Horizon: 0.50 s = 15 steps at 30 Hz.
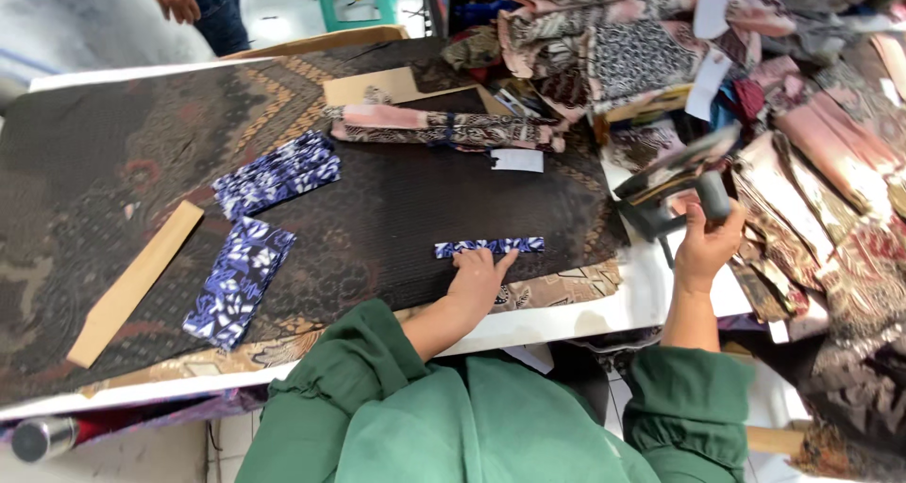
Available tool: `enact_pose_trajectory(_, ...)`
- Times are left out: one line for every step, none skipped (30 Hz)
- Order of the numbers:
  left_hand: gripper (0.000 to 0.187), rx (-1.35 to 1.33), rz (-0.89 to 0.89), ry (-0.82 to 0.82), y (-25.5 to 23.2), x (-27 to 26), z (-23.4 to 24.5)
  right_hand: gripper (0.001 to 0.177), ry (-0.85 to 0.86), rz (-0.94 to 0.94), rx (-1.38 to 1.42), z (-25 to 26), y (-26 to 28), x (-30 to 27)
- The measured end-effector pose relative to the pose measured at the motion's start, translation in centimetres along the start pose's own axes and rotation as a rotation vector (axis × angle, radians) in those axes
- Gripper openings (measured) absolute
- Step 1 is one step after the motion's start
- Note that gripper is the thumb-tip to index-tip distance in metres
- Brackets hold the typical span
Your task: The person irons small patterned fabric pieces on a worktable using a handheld iron and a cardboard template. They repeatedly place the template on each piece, press with the iron, remove the template, and set the finished piece aside. The process is repeated for multiple pieces throughout the clip.
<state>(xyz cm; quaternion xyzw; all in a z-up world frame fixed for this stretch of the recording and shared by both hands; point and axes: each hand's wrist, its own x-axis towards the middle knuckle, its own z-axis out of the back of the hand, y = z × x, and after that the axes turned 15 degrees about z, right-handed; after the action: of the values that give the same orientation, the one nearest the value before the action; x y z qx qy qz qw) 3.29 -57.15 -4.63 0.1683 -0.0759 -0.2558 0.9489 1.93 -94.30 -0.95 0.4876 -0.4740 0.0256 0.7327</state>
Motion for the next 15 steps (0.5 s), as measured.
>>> enact_pose_trajectory(0.070,-0.009,0.004,0.019,-0.1,-0.1,0.1,0.043,0.067,0.017,0.083,-0.6,1.3,0.8)
enact_pose_trajectory(0.071,-0.016,-0.001,0.035,0.1,-0.1,0.1,0.036,0.176,0.089,-0.082,-1.5,2.9,1.3)
enact_pose_trajectory(0.072,-0.024,-0.006,0.050,0.2,-0.1,0.2,0.031,0.284,0.163,-0.247,-2.5,4.6,1.9)
enact_pose_trajectory(0.072,-0.029,-0.009,0.058,0.3,0.0,0.4,0.026,0.388,0.240,-0.414,-3.5,6.4,2.4)
enact_pose_trajectory(0.072,-0.035,-0.013,0.067,0.4,0.1,0.7,0.034,0.531,0.188,-0.580,-4.7,8.2,2.5)
enact_pose_trajectory(0.073,-0.042,-0.020,0.076,0.5,-0.1,0.9,0.043,0.675,0.132,-0.747,-6.0,9.9,2.0)
enact_pose_trajectory(0.073,-0.058,-0.020,0.056,0.7,-0.2,1.1,0.044,0.787,0.203,-0.781,-7.5,11.2,1.4)
enact_pose_trajectory(0.073,-0.074,-0.020,0.037,1.0,-0.4,1.4,0.046,0.900,0.275,-0.813,-8.6,12.2,1.2)
enact_pose_trajectory(0.073,-0.089,-0.019,0.018,1.3,-0.5,1.6,0.049,0.943,0.360,-0.813,-9.2,13.0,1.2)
enact_pose_trajectory(0.070,-0.224,-0.022,0.022,2.0,-0.8,1.7,0.051,0.985,0.442,-0.814,-10.0,13.5,1.0)
enact_pose_trajectory(0.068,-0.358,-0.025,0.024,3.1,-1.1,1.6,0.054,1.027,0.523,-0.813,-10.5,13.7,0.9)
enact_pose_trajectory(0.066,-0.492,-0.026,0.031,4.1,-1.5,1.5,0.052,1.017,0.575,-0.774,-10.8,13.7,0.8)
enact_pose_trajectory(0.062,-0.601,-0.026,-0.003,5.4,-1.8,1.2,0.051,1.006,0.626,-0.734,-11.0,13.6,1.0)
enact_pose_trajectory(0.058,-0.707,-0.031,-0.040,7.4,-1.9,0.7,0.049,0.987,0.674,-0.697,-11.4,13.5,1.1)
enact_pose_trajectory(0.055,-0.812,-0.034,-0.077,9.1,-2.0,0.2,0.049,1.005,0.680,-0.668,-11.8,13.4,0.9)
